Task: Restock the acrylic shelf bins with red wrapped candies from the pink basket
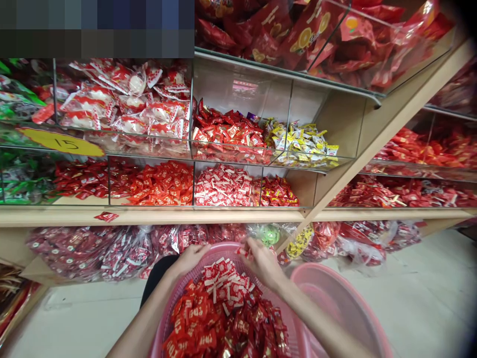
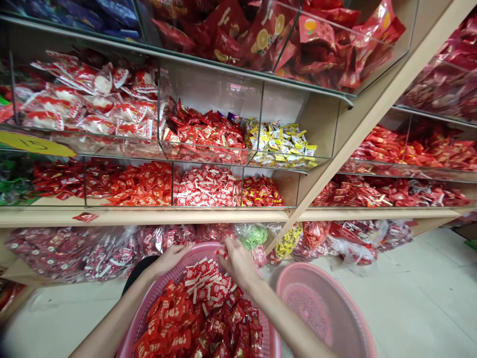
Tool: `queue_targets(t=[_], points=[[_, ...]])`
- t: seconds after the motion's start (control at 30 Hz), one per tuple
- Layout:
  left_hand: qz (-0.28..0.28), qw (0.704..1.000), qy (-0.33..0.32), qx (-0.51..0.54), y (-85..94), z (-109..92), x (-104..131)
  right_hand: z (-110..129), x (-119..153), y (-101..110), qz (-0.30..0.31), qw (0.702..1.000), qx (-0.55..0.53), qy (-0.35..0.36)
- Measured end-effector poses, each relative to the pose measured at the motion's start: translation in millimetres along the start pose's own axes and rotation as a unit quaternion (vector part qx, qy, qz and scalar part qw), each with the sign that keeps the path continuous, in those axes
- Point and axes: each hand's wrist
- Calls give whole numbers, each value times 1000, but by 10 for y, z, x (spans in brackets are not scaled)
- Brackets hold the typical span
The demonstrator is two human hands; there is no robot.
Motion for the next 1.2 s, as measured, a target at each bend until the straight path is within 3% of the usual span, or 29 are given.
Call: queue_targets(t=[0.1, 0.2, 0.47, 0.73, 0.8, 0.9, 1.07, 1.2], points=[[1, 1000, -4, -7, -1, -2, 6, -134, 211, -380, 12, 996, 88, -31], [-1, 1000, -1, -11, 2, -19, 17, -206, 287, -597, 22, 987, 156, -37], [0, 1000, -1, -24, 15, -24, 30, -191, 274, -687, 84, 972, 210, -61], [3, 1000, 9, -9, 23, -38, 43, -257, 292, -804, 102, 968, 222, -65], [1, 1000, 10, -7, 19, -17, 35, -208, 254, -738, 81, 972, 214, -54], [-11, 1000, 9, -10, 4, 31, 11, -6, 54, -443, 32, 986, 161, -24], [-1, 1000, -18, 6, -7, 60, -5, 451, -637, 216, -93, 988, 29, 119], [8, 1000, -21, 9, 12, 28, 24, 566, -1210, 320, -90, 980, -83, 157]])
Point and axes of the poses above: each hand's wrist, its own x-axis away from the middle knuckle, its own y-axis out of the back of the hand, z = x × y, and after that the axes turned 4 degrees about -y, right-handed
